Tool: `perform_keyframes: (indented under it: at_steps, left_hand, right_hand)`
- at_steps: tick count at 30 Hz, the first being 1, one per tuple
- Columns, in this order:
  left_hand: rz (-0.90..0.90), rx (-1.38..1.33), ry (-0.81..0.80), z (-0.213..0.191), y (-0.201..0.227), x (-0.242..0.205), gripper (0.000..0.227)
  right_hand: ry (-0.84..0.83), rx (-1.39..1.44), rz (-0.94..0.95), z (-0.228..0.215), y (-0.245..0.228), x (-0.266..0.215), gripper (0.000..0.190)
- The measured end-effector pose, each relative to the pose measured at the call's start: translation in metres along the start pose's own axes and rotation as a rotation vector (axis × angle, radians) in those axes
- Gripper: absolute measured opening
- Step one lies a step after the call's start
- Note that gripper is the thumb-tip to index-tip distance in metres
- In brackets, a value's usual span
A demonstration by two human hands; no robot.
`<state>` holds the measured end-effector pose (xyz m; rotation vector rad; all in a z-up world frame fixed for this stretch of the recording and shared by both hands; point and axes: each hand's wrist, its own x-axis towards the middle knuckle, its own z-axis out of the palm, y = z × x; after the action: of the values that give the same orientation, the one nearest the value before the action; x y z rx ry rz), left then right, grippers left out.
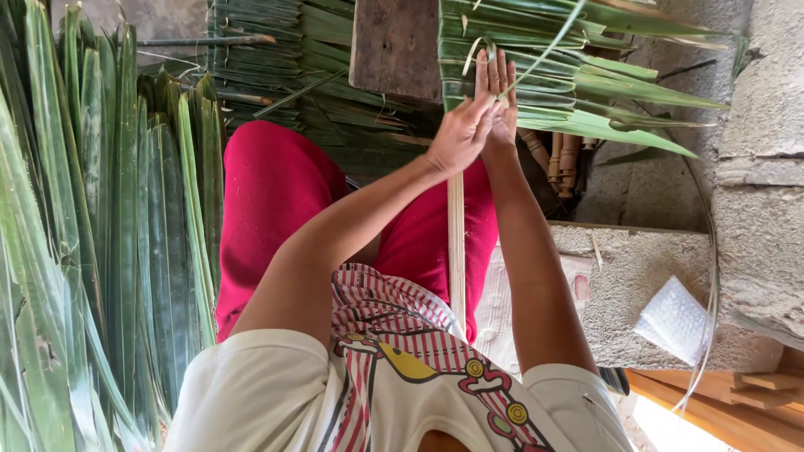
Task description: The person is weaving palm leaves together by folding them over a wooden stick and tucking the ends to create a thatched panel.
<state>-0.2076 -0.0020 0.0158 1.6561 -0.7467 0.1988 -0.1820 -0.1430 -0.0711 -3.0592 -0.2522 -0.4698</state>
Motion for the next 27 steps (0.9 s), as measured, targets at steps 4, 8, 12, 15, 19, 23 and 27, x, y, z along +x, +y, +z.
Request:
perform_keyframes:
  at_steps: [4, 8, 12, 15, 19, 23, 27]
  left_hand:
    - [-0.221, -0.002, -0.033, 0.023, 0.029, -0.037, 0.034]
    - [-0.275, -0.135, -0.208, 0.006, 0.124, -0.084, 0.012]
    - [-0.253, -0.098, -0.195, -0.006, 0.151, -0.101, 0.008]
    - [-0.266, -0.1, -0.21, -0.01, 0.164, -0.101, 0.006]
    - [-0.259, -0.082, -0.23, -0.009, 0.167, -0.105, 0.01]
    - [-0.239, -0.062, -0.219, -0.011, 0.169, -0.104, 0.009]
    - [-0.2, -0.073, -0.195, -0.008, 0.169, -0.106, 0.006]
  right_hand:
    - [0.29, -0.141, 0.045, 0.059, 0.016, 0.004, 0.079]
    - [0.063, -0.118, 0.011, -0.003, -0.003, 0.01, 0.073]
    - [-0.098, -0.065, 0.047, -0.019, -0.012, 0.01, 0.079]
    - [-0.055, -0.099, 0.027, -0.013, -0.01, 0.009, 0.077]
    - [0.0, -0.162, 0.005, -0.005, -0.006, 0.009, 0.072]
    - [-0.017, -0.154, 0.014, 0.005, -0.002, 0.011, 0.075]
    - [0.06, -0.186, 0.014, 0.024, 0.006, 0.006, 0.071]
